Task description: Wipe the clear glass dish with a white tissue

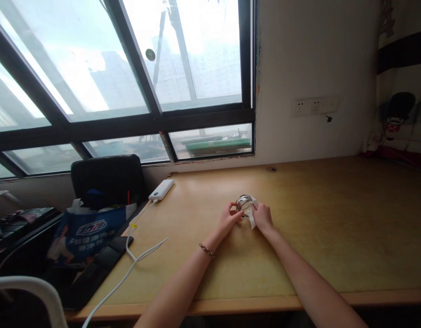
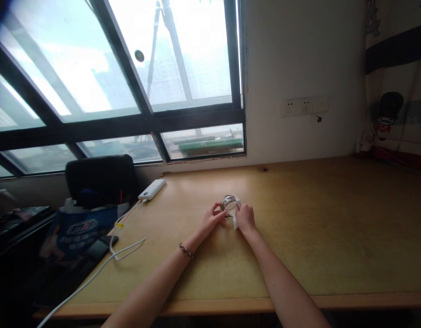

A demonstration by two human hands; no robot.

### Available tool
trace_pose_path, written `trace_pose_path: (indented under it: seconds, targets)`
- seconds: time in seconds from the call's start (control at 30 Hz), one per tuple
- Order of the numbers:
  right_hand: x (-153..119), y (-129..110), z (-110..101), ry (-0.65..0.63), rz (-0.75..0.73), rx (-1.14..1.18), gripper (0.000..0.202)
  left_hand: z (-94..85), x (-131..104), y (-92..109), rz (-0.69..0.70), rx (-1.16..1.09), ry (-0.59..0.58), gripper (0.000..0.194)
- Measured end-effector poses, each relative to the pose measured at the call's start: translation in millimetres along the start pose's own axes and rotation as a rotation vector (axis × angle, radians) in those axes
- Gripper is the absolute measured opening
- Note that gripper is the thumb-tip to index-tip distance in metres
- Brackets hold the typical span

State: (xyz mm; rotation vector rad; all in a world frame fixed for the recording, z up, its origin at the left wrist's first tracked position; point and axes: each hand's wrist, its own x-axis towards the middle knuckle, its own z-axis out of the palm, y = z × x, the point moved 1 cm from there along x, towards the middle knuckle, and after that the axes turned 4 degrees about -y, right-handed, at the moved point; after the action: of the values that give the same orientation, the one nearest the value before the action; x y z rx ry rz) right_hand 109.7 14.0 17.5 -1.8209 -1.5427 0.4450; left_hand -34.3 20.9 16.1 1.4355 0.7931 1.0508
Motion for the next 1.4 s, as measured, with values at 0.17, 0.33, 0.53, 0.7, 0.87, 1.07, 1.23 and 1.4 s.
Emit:
trace_pose_path:
  seconds: [0.17, 0.33, 0.53, 0.7, 0.87, 1.07, 1.23, 1.4]
  targets:
    - [-9, -10, -16, -0.018, -0.198, -0.333, 0.020, -1.7, -3, 1, -0.014, 0.068, -0.033, 0.046]
    - [-6, -6, -14, 0.036, -0.237, -0.074, 0.024, 1.1, -5, -3, -0.065, 0.001, -0.089, 0.043]
    - [3, 3, 13, -0.137, 0.113, 0.685, 0.026, 6.7, -8, 2, 0.123, -0.021, -0.031, 0.044]
    - [-1, 2, 23, -0.261, 0.172, 1.157, 0.028, 13.7, -14, 12, 0.135, -0.054, -0.038, 0.049]
    - [4, 2, 16, -0.134, 0.198, 1.417, 0.028, 19.8, -11, 14, 0.077, -0.223, 0.042, 0.049]
    - [-3, -10, 2, -0.182, -0.007, 1.483, 0.033, 21.9, -3, -4, -0.376, -0.489, -0.028, 0.022]
    - [-20, -25, 0, -0.441, -0.076, 1.399, 0.038, 21.7, -9, 3, -0.567, -0.727, -0.253, 0.023]
    - [-20, -30, 1, -0.407, -0.022, 1.354, 0.038, 27.1, -12, 17, -0.490, -0.808, -0.159, 0.029]
